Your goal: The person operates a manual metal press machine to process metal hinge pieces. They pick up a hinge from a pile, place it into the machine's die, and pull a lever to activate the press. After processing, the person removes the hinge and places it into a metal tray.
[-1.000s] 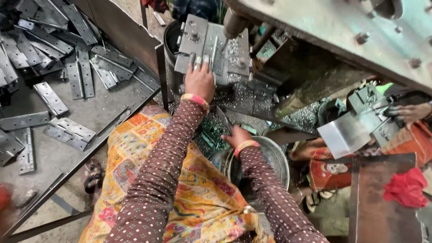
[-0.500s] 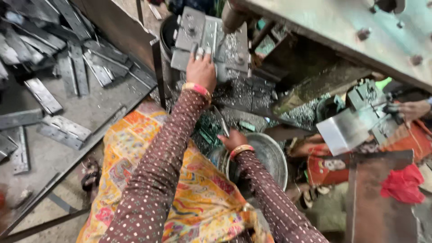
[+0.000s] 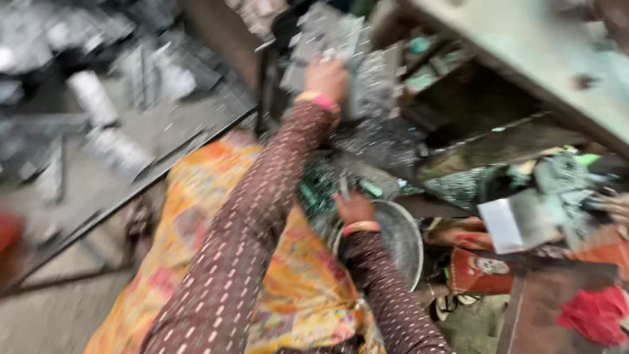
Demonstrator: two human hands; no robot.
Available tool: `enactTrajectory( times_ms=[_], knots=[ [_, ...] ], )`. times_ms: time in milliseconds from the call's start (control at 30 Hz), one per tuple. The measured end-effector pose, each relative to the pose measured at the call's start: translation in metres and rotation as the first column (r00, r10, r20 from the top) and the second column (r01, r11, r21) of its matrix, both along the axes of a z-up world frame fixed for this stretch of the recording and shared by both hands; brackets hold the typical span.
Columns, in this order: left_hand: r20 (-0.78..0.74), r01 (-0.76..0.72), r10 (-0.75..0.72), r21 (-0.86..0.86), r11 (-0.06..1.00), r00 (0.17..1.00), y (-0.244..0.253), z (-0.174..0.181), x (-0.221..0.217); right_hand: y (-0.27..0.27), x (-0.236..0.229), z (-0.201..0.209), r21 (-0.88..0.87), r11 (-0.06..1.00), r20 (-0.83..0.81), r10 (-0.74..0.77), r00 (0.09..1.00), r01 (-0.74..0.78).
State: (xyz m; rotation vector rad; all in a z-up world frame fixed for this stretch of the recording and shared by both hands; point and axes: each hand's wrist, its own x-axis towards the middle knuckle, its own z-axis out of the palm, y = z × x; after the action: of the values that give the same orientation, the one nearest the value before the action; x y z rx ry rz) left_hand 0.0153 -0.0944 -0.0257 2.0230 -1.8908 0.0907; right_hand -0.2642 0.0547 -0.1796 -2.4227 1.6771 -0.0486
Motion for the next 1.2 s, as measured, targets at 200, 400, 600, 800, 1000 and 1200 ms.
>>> enactTrajectory(
  times_ms=[200,400,600,800,1000,1200],
  knots=[
    [-0.167,-0.060,-0.020,-0.459,0.886,0.986,0.070,0.022,0.035,-0.025,-0.004,0.058,0.150,0.987,0.088,-0.077,0.993,0.063],
    [-0.243,-0.437,0.382,-0.245,0.865,0.892,0.152,-0.034,0.170,-0.030,0.022,0.153,0.246,0.968,0.028,-0.067,0.997,0.058],
    [0.097,-0.746,0.759,-0.138,0.651,0.644,0.172,-0.162,0.304,-0.020,0.041,0.169,0.297,0.944,-0.042,-0.136,0.990,0.142],
    [-0.246,-0.792,0.773,0.038,0.610,0.584,0.166,-0.198,0.338,-0.016,0.053,0.180,0.355,0.898,-0.084,-0.247,0.965,0.261],
    [-0.273,-0.787,0.762,0.023,0.616,0.588,0.156,-0.203,0.323,-0.017,0.053,0.176,0.338,0.909,-0.050,-0.242,0.969,0.245],
    [-0.571,-0.710,0.506,-0.207,0.673,0.646,0.195,-0.098,0.246,-0.025,0.022,0.142,0.221,0.971,0.039,-0.097,0.995,0.086]
  ],
)
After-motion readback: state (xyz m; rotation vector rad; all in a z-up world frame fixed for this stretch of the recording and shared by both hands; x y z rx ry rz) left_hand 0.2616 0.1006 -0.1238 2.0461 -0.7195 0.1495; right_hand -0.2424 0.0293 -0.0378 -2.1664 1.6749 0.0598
